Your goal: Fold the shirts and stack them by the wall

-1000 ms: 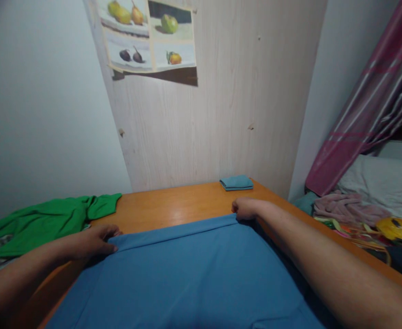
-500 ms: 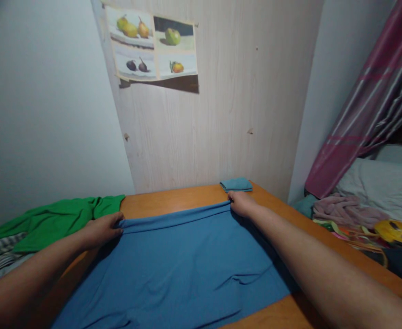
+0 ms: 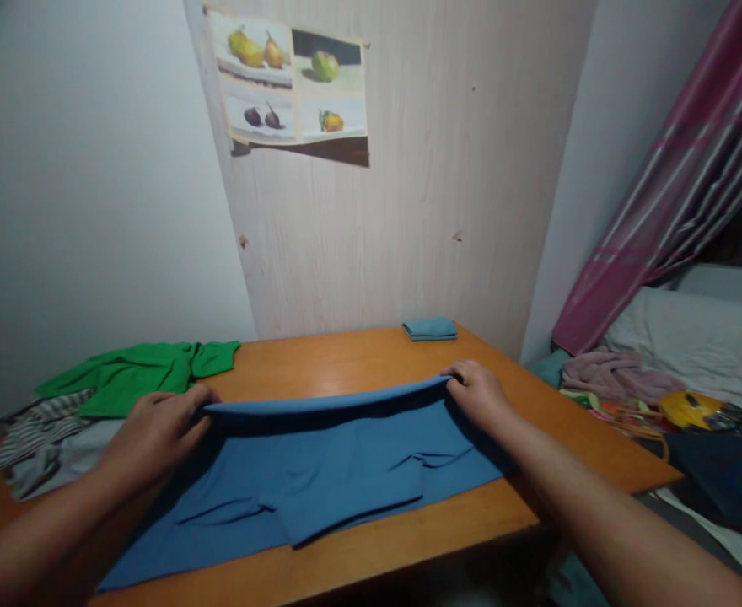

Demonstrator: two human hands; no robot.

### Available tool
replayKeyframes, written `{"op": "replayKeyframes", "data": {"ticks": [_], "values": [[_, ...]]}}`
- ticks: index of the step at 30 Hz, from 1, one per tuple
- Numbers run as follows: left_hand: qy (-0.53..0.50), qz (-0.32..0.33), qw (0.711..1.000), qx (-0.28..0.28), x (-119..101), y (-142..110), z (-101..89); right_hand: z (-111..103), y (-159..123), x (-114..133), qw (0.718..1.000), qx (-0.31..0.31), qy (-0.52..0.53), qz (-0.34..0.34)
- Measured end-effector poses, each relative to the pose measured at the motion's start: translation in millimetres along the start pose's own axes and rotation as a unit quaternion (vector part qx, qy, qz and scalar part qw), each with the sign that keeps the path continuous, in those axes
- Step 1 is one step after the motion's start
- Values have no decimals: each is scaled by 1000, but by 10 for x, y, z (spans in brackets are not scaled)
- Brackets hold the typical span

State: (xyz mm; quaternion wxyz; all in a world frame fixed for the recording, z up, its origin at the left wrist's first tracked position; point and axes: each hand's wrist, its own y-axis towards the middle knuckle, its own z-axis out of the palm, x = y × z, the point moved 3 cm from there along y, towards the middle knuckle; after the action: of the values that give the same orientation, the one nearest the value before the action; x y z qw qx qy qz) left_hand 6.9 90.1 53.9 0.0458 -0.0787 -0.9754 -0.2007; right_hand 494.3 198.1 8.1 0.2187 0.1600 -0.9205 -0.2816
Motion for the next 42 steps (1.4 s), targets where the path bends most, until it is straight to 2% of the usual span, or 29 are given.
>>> {"op": "replayKeyframes", "data": {"ticks": [6,13,21,28,31,38,42], "values": [[-18,-20,997,-69,-124,-378,-54,-214,-449,146,996,-71,57,14],[-5,-29,994,-107,-222,-664,-173,-457,-737,332,987,-128,96,25],[-24,-11,988,-151,-331,-979,-139,-490,-1114,379,977,-193,86,15],[-44,41,990,-129,-333,-1196,34,-362,-1449,270,985,-159,73,3],[-58,54,989,-121,-337,-1209,42,-347,-1434,244,986,-148,74,9],[-73,33,985,-152,-324,-1175,-65,-458,-1320,256,984,-159,80,25],[-89,88,986,-110,-318,-1257,4,-417,-1443,190,989,-123,75,11]]}}
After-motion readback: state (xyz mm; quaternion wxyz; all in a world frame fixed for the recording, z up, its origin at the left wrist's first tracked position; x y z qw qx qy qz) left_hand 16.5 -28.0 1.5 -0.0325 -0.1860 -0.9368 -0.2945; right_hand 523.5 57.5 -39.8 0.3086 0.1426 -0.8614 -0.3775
